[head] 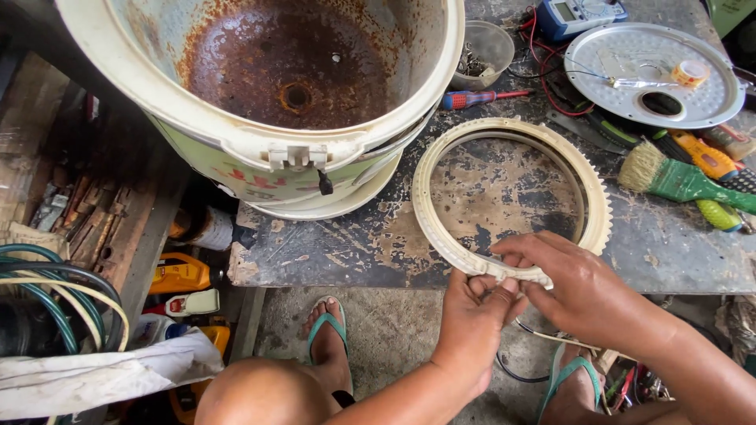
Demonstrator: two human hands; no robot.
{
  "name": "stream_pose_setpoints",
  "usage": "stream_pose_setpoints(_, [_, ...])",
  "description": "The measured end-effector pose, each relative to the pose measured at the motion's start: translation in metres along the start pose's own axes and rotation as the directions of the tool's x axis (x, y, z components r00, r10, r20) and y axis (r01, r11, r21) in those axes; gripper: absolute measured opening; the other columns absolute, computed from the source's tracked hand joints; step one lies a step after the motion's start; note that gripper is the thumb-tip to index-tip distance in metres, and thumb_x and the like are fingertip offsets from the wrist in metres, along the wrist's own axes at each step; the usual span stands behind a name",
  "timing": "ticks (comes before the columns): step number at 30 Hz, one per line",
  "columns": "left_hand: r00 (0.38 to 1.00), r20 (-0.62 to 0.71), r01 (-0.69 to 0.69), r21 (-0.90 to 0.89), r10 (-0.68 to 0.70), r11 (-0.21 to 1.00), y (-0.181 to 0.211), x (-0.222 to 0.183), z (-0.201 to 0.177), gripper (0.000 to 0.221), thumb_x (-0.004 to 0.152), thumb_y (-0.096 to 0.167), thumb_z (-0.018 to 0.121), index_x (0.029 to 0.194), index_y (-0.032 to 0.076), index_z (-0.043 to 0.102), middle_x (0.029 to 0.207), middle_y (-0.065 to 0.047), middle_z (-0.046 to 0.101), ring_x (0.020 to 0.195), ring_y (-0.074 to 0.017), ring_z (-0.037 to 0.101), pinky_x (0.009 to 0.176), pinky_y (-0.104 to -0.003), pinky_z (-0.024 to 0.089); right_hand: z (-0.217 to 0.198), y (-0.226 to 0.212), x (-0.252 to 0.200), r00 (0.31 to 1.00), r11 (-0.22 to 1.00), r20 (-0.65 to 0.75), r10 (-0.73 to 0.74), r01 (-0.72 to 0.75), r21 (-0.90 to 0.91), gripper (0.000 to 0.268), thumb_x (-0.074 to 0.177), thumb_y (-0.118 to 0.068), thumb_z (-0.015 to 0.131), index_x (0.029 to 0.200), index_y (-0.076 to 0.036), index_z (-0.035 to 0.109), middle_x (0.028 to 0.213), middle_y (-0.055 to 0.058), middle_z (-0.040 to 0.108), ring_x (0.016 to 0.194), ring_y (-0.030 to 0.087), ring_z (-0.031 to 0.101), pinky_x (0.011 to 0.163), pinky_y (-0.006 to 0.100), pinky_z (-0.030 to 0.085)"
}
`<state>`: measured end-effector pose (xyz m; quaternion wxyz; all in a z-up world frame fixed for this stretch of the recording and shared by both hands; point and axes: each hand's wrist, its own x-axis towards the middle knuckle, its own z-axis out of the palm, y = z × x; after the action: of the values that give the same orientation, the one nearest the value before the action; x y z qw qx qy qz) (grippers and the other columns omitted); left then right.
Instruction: Repairing a circular rim component by fitting a metal strip into a plastic frame on a workbench.
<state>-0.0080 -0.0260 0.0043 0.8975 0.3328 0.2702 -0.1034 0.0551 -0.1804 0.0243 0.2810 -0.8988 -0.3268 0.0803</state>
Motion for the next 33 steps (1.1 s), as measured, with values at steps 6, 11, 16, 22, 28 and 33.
stream_pose_setpoints(6, [0.875,0.119,0.211,0.778,-0.469,0.591,0.049,-0.016,-0.005,0.023,0.104,0.023,0.06,0.119,0.006,0.064,0.1,-0.016,0.074,0.077,-0.0204,0.07,0.07,-0.032,0.06,-0.017,0.036,-0.018,0.999,0.987,0.051,-0.011,0.019,-0.16,0.055,0.083,-0.003,0.058,0.134,-0.021,0.058,0.108,0.001,0.076,0.101,0.023,0.073,0.082,0.042,0.058])
stream_pose_setpoints(11, [0.898,0.439,-0.439,0.896,-0.016,-0.057,0.06,-0.012,-0.007,0.013,0.101,0.014,0.057,0.098,0.015,0.069,0.079,0.003,0.069,0.052,-0.0064,0.051,0.045,-0.021,0.043,-0.021,0.052,-0.029,0.998,0.993,0.054,-0.036,0.041,-0.112,0.054,0.079,0.003,0.054,0.129,-0.017,0.062,0.111,0.004,0.072,0.105,0.025,0.067,0.089,0.041,0.052])
stream_pose_setpoints(16, [0.735,0.674,-0.579,0.684,0.081,-0.444,0.068,0.032,-0.001,0.022,0.092,0.007,0.066,0.113,0.012,0.071,0.116,-0.006,0.07,0.108,-0.0233,0.063,0.098,-0.042,0.051,-0.02,0.053,-0.024,1.0,1.0,0.022,0.012,-0.013,0.012,0.038,0.081,-0.009,0.06,0.117,-0.014,0.072,0.108,0.003,0.077,0.106,0.02,0.07,0.095,0.04,0.054])
stream_pose_setpoints(22, [0.73,0.679,-0.588,0.564,-0.079,-0.58,0.089,0.073,0.014,0.013,0.089,0.013,0.067,0.094,0.011,0.079,0.091,-0.008,0.072,0.103,-0.0312,0.064,0.104,-0.051,0.044,-0.005,0.053,-0.007,0.987,0.993,-0.124,0.098,-0.089,0.073,0.008,0.074,-0.014,0.076,0.081,-0.017,0.078,0.068,0.0,0.07,0.073,0.021,0.07,0.072,0.042,0.057])
stream_pose_setpoints(28, [0.792,0.587,-0.555,0.576,-0.168,-0.6,0.099,0.072,0.035,0.009,0.087,0.02,0.073,0.091,0.016,0.08,0.095,-0.005,0.073,0.108,-0.0292,0.064,0.112,-0.054,0.035,-0.011,0.043,0.002,0.983,0.981,-0.07,0.172,-0.163,0.108,0.007,0.075,-0.012,0.07,0.072,-0.015,0.076,0.063,0.0,0.066,0.069,0.02,0.067,0.07,0.04,0.056])
stream_pose_setpoints(33, [0.807,0.554,-0.557,0.596,-0.206,-0.579,0.114,0.059,0.05,0.008,0.085,0.021,0.078,0.089,0.015,0.081,0.097,-0.007,0.074,0.108,-0.0303,0.065,0.113,-0.055,0.034,-0.007,0.044,-0.006,0.978,0.969,-0.101,0.183,-0.162,0.188,0.008,0.08,-0.008,0.067,0.076,-0.012,0.072,0.065,0.003,0.066,0.072,0.023,0.068,0.069,0.043,0.057])
